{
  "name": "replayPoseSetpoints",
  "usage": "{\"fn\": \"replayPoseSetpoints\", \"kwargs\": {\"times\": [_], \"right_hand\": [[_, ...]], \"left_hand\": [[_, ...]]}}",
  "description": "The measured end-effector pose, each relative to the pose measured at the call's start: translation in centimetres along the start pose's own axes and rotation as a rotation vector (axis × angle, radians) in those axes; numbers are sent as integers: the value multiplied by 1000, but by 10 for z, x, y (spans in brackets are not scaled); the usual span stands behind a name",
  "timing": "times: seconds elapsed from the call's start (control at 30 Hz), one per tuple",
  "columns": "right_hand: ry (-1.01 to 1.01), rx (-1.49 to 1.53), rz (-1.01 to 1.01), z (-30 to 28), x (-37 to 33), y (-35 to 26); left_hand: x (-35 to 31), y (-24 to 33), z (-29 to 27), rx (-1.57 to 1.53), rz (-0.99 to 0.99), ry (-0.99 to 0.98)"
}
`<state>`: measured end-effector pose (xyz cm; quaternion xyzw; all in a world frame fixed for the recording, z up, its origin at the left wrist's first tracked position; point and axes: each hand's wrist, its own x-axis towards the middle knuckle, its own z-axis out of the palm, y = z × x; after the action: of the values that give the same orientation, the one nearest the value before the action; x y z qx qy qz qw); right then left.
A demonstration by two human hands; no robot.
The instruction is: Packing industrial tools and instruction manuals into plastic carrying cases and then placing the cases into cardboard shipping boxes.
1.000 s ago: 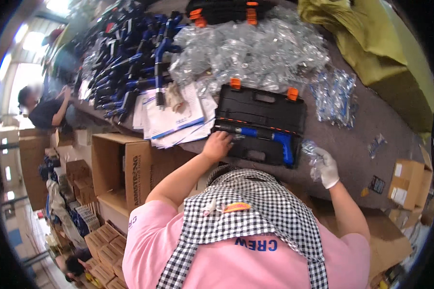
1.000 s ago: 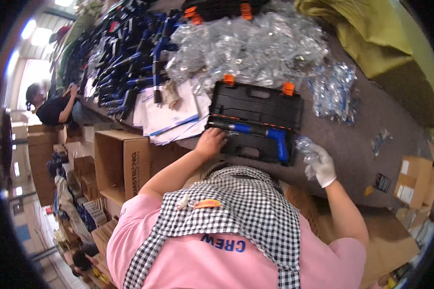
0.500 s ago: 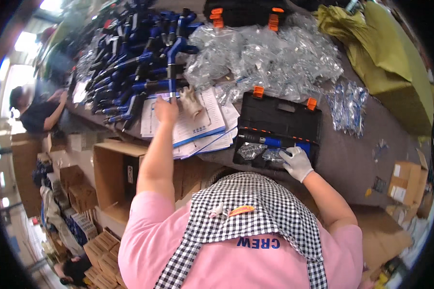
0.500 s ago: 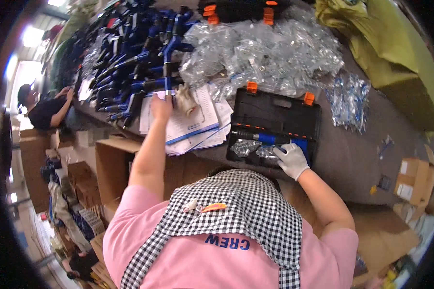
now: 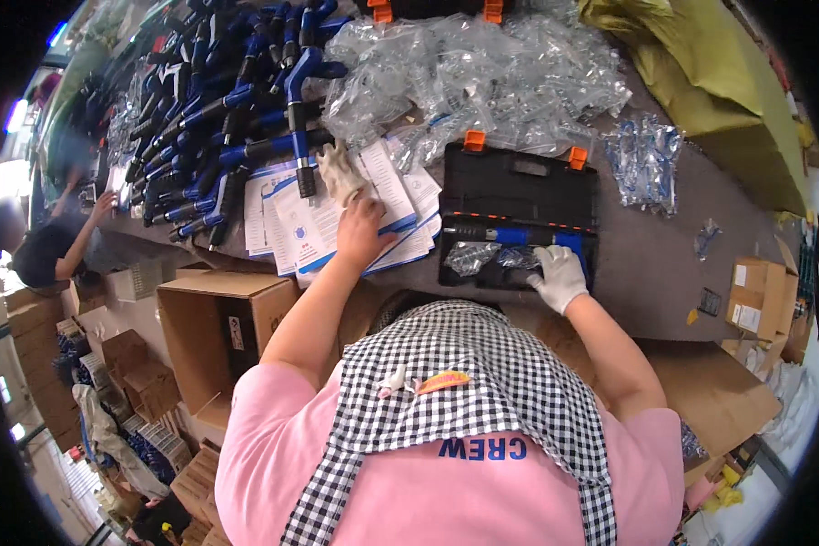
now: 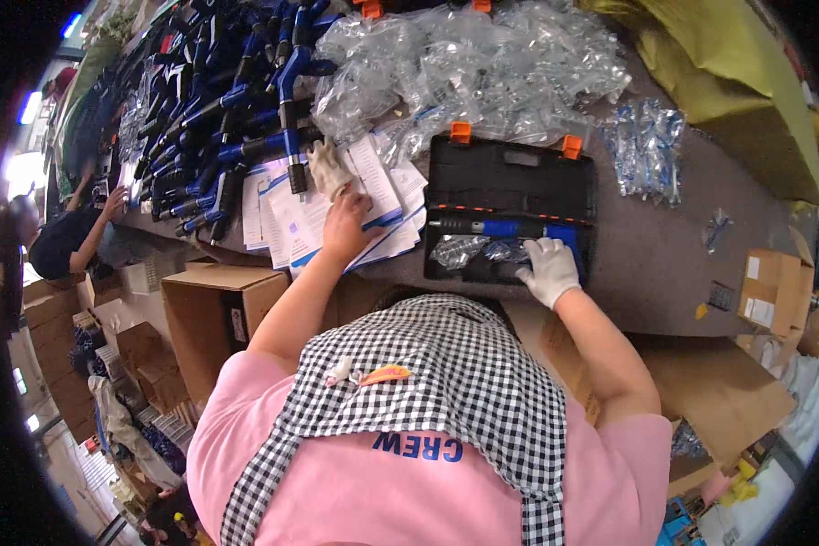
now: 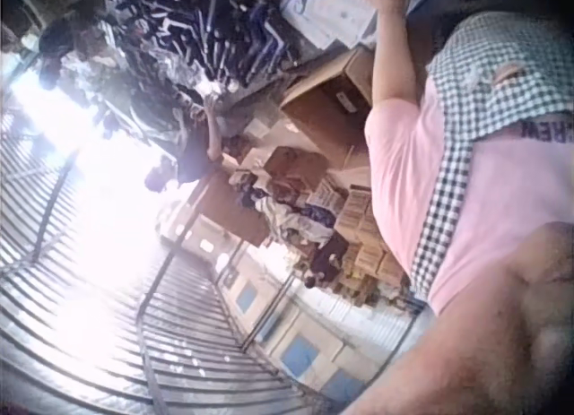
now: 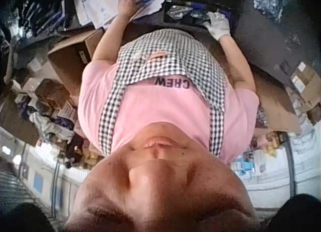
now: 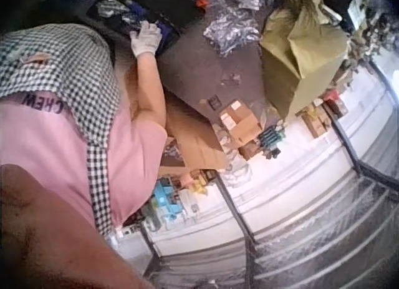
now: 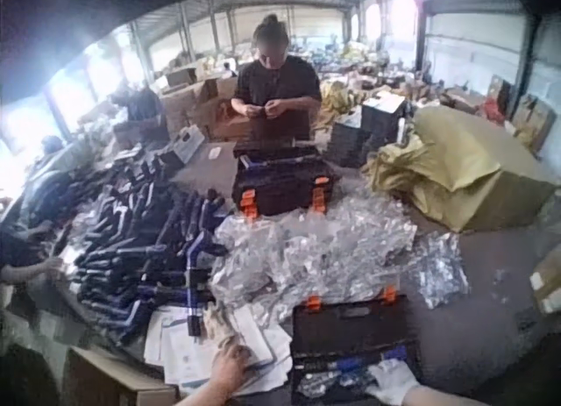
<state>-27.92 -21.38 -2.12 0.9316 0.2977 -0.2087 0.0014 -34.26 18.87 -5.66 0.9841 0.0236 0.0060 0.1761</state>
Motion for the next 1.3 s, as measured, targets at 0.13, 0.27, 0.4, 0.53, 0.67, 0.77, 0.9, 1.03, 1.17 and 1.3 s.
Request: {"fn": "replayPoseSetpoints", "kwargs": {"times": [0.13,0.27,0.4,0.53,0.67,0.77,0.9,1.03,1.17,1.3], "right_hand": [[110,13,21,11,-18,7],[215,110,15,9,-22,15],[328,178,6,2,-25,21],[361,191,25,-2,-24,30],[386,184,14,-9,-20,29],[395,188,11,-12,-20,27],[551,208,14,-20,-20,21],[407,1355,205,-9,14,5],[128,1361,593,-40,58,15],[176,1110,621,20,70,85]], "left_hand": [[0,-9,-4,-92,-54,-88],[-7,-14,-1,-43,-12,-59],[-14,-13,-1,-32,-64,-68],[-13,-18,-7,-122,-36,-99],[-11,-28,-7,-200,-75,-115],[-12,-30,-5,-179,-56,-84],[-4,-2,-10,-154,-422,138],[15,117,-17,-206,35,-1],[43,194,25,-202,260,-278],[66,248,33,-268,342,-417]]}}
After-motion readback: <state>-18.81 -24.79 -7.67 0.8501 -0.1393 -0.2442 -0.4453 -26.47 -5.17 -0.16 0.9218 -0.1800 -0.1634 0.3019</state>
